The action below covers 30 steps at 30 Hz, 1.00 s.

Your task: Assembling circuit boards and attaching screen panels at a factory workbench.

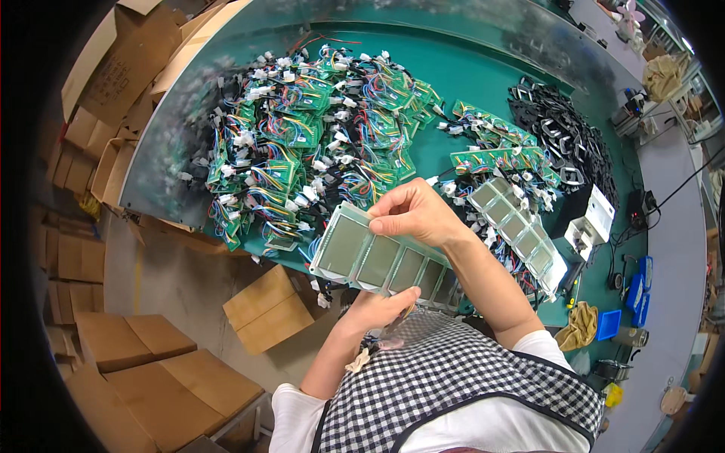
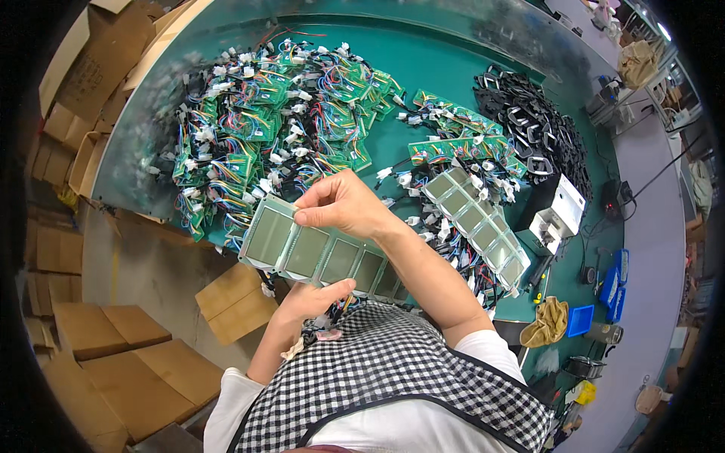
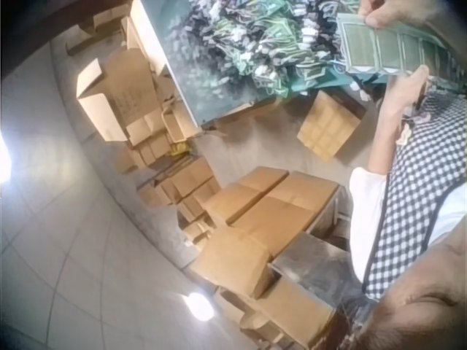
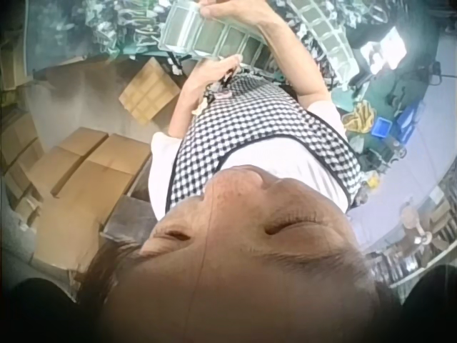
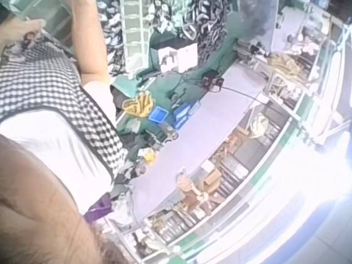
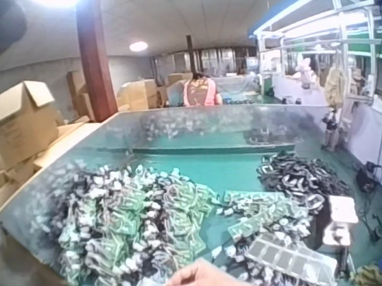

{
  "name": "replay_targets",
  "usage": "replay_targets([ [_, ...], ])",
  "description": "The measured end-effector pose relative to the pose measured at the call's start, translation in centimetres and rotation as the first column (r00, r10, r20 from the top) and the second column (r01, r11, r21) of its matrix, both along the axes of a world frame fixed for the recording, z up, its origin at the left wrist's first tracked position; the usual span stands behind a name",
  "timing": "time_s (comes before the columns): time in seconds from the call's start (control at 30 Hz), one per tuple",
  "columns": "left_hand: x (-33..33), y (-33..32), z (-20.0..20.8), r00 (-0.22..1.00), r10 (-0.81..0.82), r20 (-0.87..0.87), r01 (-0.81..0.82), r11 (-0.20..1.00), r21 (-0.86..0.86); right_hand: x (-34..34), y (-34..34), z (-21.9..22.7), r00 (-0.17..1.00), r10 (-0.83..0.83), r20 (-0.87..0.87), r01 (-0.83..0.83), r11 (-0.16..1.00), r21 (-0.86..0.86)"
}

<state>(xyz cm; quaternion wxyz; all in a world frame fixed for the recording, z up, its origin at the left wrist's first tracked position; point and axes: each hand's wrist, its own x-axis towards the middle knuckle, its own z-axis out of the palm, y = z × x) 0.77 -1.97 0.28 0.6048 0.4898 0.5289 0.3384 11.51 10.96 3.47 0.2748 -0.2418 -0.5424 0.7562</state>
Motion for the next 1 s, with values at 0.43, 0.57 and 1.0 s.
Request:
replay_targets([
  [0.43, 0.11, -0.07, -0.26, 0.999, 0.002, 0.035, -0.003, 1.000, 0.009, -0.06, -0.09, -0.24, 0.999, -0.011, 0.030, 0.010, 0.999, 0.034],
  [0.57, 0.23, -0.22, -0.38, 0.999, 0.015, 0.029, -0.015, 1.000, 0.005, -0.04, -0.30, -0.47, 1.000, -0.016, 0.009, 0.016, 1.000, 0.009],
  [1.0, -0.21, 0.06, -0.57, 0.999, 0.036, -0.022, -0.034, 0.996, 0.077, -0.85, -0.32, -0.56, 0.999, -0.030, -0.033, 0.029, 0.999, -0.016],
])
